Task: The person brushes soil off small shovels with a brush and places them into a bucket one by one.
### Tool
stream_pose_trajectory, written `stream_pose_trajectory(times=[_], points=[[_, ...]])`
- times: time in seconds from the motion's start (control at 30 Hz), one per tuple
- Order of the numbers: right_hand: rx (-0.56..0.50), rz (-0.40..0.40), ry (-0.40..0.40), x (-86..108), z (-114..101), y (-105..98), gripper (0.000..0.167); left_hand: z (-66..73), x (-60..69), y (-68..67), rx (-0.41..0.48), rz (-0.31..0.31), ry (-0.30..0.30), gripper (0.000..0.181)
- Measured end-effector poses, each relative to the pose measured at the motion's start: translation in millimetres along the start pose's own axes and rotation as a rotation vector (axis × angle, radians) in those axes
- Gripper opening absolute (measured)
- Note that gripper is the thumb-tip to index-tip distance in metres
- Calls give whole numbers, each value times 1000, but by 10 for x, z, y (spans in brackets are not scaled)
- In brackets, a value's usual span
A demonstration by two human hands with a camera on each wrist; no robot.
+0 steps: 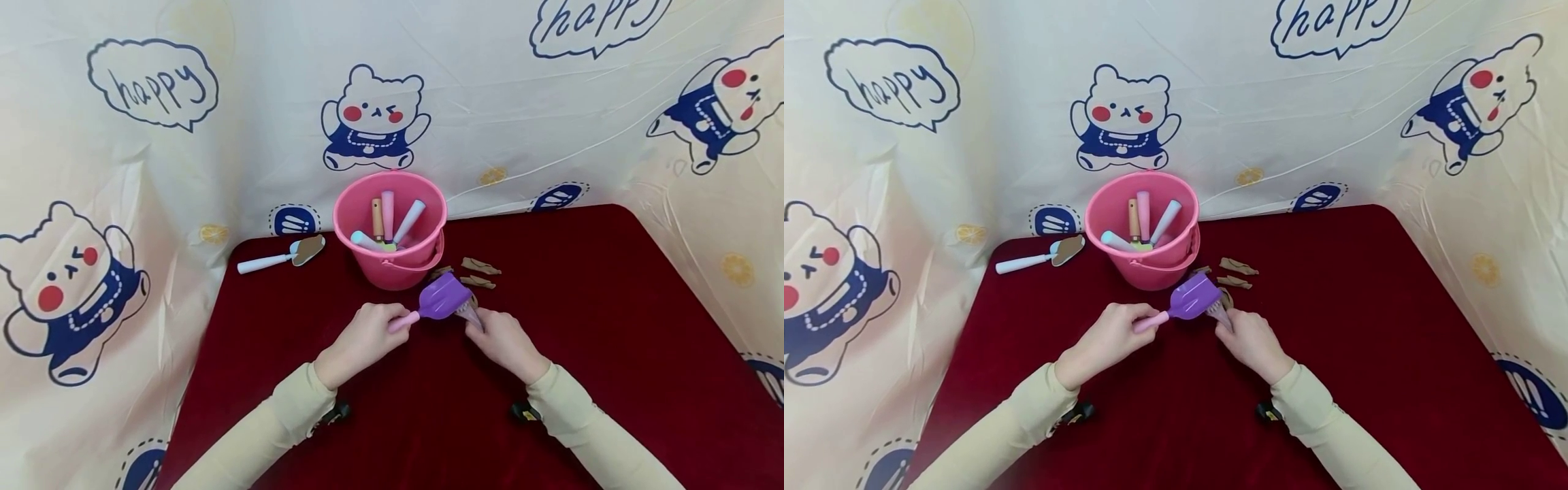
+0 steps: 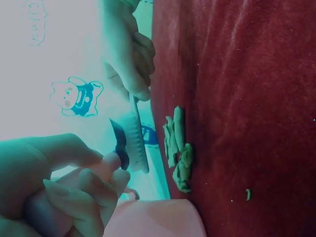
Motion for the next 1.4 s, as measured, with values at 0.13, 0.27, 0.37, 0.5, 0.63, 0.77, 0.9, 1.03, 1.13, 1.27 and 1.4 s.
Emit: stream_pose_trajectory(times=[0.13, 0.27, 0.37, 0.5, 0.63, 0.77, 0.9, 1.03, 1.13, 1.27, 1.4], points=[[-20, -88, -3, 42, -29, 113, 24, -17, -7, 47, -13, 6, 20, 7], [-25, -92, -4, 39, -3, 89, 24, -33, 7, 69, -12, 4, 23, 8], [-31, -32, 16, 6, 49, -6, 26, -35, 17, 54, -4, 4, 9, 2], [-27, -12, 35, -25, 82, -60, 28, -27, 15, 28, -5, 13, -2, 5], [-26, -75, 16, -9, 32, 4, 25, -3, -2, 24, -10, 19, 7, 6], [-27, -119, -15, 12, -37, 55, 24, -2, -13, 37, -15, 28, 19, 6], [-17, -38, -18, 1, -38, -23, 25, -20, -2, 25, -3, 35, 5, 6], [-28, 24, 18, -15, -3, -91, 27, -25, 17, 9, 4, 28, -2, 7], [-19, 16, 12, -9, -5, -51, 27, -20, 19, 8, -3, 42, 12, 6], [-19, -54, -30, 23, -55, 46, 26, -11, 2, 30, -17, 54, 32, 4], [-25, -66, -24, 28, -63, 45, 25, -10, 9, 56, -25, 32, 25, 4]])
Point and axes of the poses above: each hand's wrist, its own x-axis away from the middle knuckle, its own y-axis out of the palm, z = x × y, the point moved 3 cm from there along -x, towards the middle knuckle, and after that the axes turned 9 degrees about y, right-handed, at the moved point
